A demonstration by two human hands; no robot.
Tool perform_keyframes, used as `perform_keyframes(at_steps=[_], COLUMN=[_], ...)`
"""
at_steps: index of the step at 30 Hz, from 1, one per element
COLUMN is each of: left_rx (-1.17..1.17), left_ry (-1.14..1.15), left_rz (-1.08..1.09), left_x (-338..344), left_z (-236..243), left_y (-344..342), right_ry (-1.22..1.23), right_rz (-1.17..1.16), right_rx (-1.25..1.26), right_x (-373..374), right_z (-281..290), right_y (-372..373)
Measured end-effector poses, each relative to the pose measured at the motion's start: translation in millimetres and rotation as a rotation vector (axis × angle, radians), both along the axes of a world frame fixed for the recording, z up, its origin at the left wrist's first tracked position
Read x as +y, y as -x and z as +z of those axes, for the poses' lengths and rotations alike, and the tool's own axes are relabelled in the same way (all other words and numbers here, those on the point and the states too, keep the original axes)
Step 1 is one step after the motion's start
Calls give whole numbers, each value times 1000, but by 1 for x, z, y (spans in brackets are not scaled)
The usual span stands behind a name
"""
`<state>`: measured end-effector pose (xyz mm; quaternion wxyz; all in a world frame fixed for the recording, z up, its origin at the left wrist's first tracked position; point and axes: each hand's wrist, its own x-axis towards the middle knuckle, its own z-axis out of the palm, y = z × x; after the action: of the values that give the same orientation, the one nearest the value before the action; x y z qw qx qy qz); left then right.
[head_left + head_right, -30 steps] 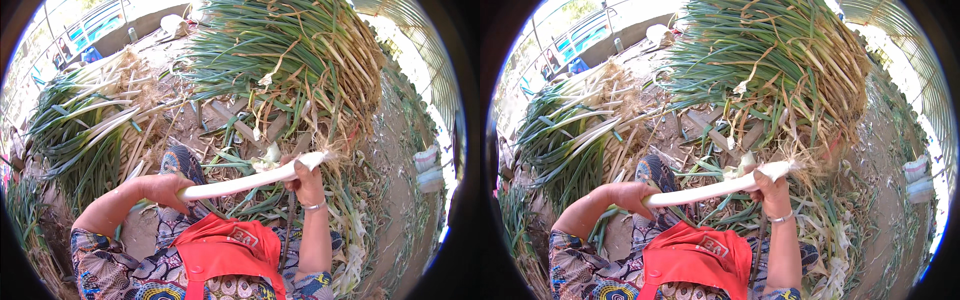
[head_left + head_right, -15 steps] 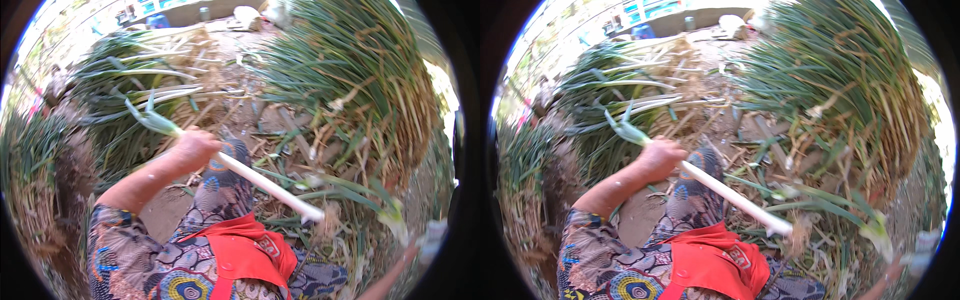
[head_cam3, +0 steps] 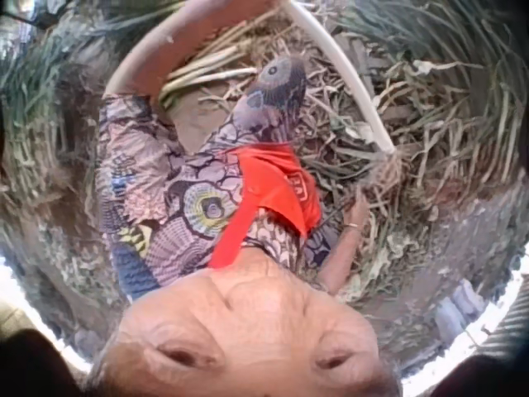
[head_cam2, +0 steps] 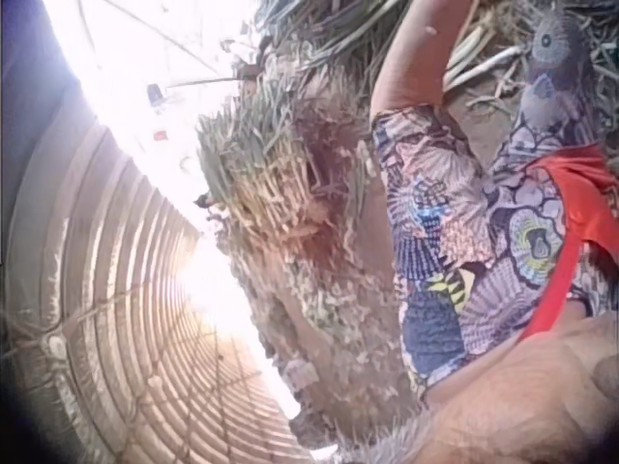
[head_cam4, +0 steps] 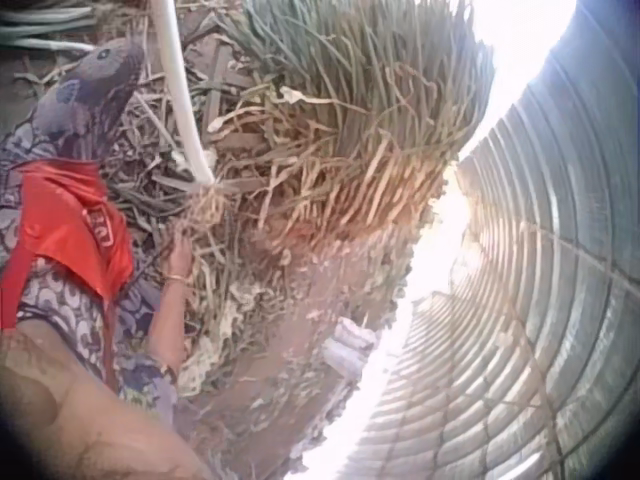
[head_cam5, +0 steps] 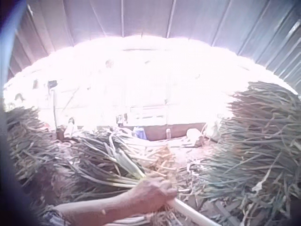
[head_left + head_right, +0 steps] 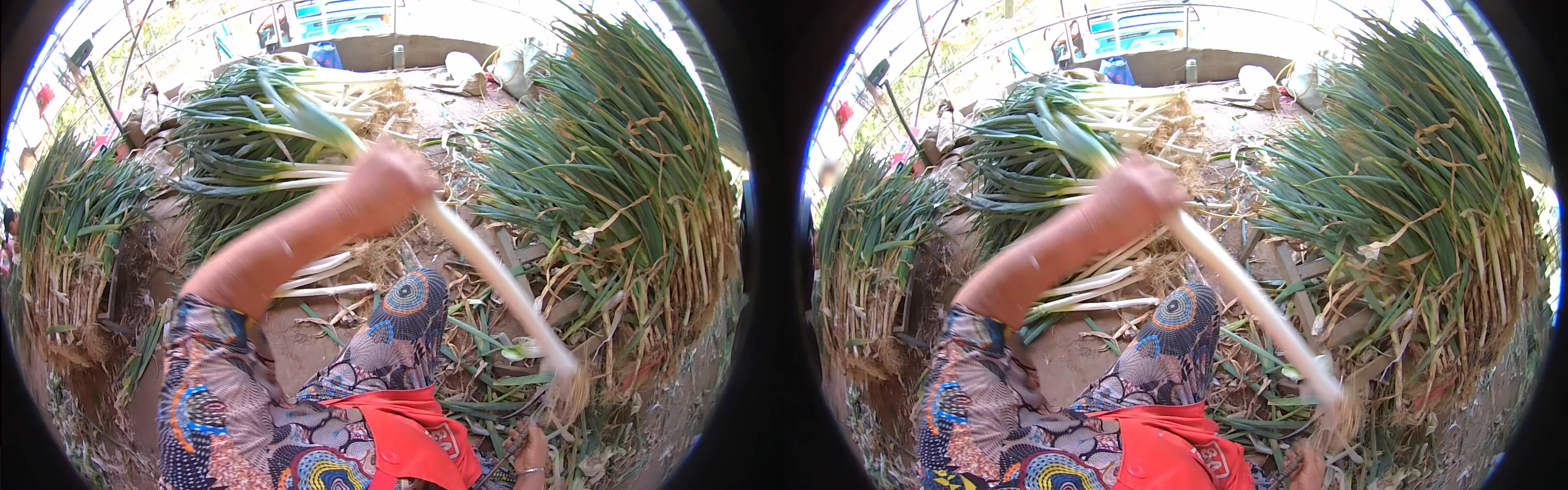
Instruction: The person sits on the ground and trims the roots and outer layers of green onions using a knife. They pick up individual onions, cut the ends, peel away dry layers, and place the trimmed onions aside.
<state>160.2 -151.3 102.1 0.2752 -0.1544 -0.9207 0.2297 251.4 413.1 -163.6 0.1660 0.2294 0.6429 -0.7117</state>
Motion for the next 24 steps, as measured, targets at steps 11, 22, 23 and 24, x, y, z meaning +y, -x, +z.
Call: perform_keyframes(at_steps=[11, 22, 23, 24], left_rx=[239, -546, -551, -539], left_ry=[-464, -662, -703, -663], left_rz=[99, -312, -364, -394], left_x=[-92, 265, 287, 308], left_z=[-21, -197, -200, -200], left_y=[134, 184, 193, 204], right_ry=[660, 898, 923, 979], right_rz=[5, -179, -198, -121], right_rx=[-41, 553, 577, 601], right_x=[-43, -11, -9, -4], right_z=[31, 112, 116, 114], right_y=[6, 28, 30, 33])
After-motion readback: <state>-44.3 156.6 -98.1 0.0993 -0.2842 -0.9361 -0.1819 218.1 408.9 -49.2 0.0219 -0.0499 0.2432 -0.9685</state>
